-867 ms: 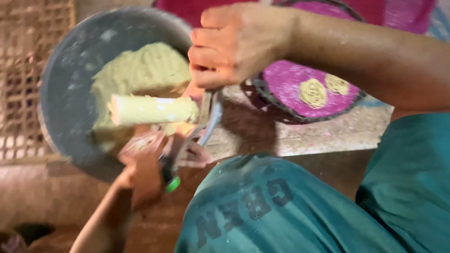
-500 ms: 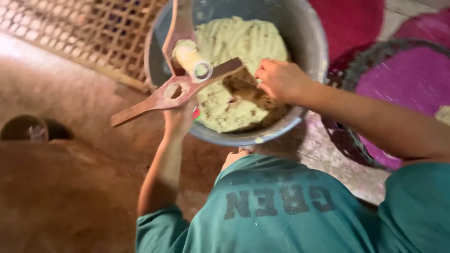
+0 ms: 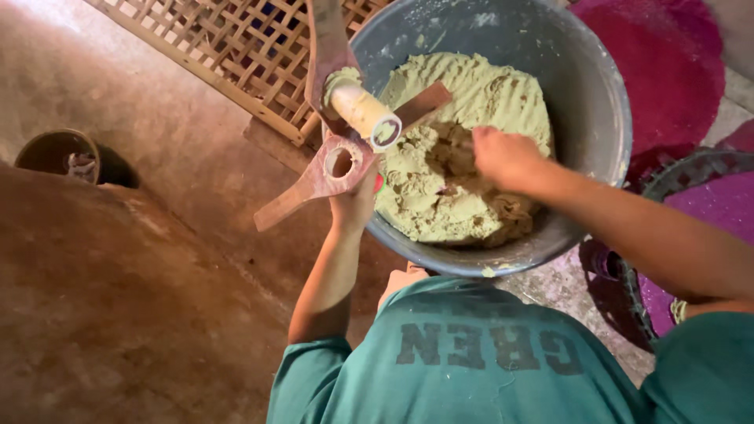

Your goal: The person scoops dough from a large metal bowl and presses it through a wooden noodle press to form noodle strands. The strands are arranged into small circular nests on a purple tray. The person repeats this process, filling the tray with multiple noodle nests.

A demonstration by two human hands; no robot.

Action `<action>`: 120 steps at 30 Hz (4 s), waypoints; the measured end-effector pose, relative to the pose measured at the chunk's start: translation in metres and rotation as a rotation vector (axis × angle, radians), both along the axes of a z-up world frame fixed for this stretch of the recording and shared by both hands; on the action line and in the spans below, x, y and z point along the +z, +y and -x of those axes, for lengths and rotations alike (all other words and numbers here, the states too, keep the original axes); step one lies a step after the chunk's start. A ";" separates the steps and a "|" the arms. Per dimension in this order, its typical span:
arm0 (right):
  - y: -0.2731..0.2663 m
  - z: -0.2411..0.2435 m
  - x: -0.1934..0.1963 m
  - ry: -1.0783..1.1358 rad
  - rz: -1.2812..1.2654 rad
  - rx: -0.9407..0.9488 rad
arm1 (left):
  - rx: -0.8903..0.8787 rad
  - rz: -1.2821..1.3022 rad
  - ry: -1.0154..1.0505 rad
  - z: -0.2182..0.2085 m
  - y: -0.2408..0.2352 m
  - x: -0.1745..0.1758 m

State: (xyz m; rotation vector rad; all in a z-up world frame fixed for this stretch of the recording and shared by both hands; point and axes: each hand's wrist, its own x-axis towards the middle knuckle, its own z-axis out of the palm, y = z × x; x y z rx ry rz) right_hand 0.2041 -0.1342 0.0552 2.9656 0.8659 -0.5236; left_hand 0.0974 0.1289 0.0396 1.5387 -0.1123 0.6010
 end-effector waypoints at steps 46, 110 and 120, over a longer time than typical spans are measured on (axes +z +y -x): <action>-0.012 0.082 0.199 -0.092 0.258 0.221 | -0.122 -1.027 -0.067 -0.013 -0.069 0.062; -0.066 0.056 0.138 0.539 -1.745 0.066 | -0.909 0.368 0.482 0.029 -0.099 0.072; -0.087 0.115 0.165 0.012 -1.345 0.409 | -0.550 -0.766 0.137 0.038 -0.089 0.119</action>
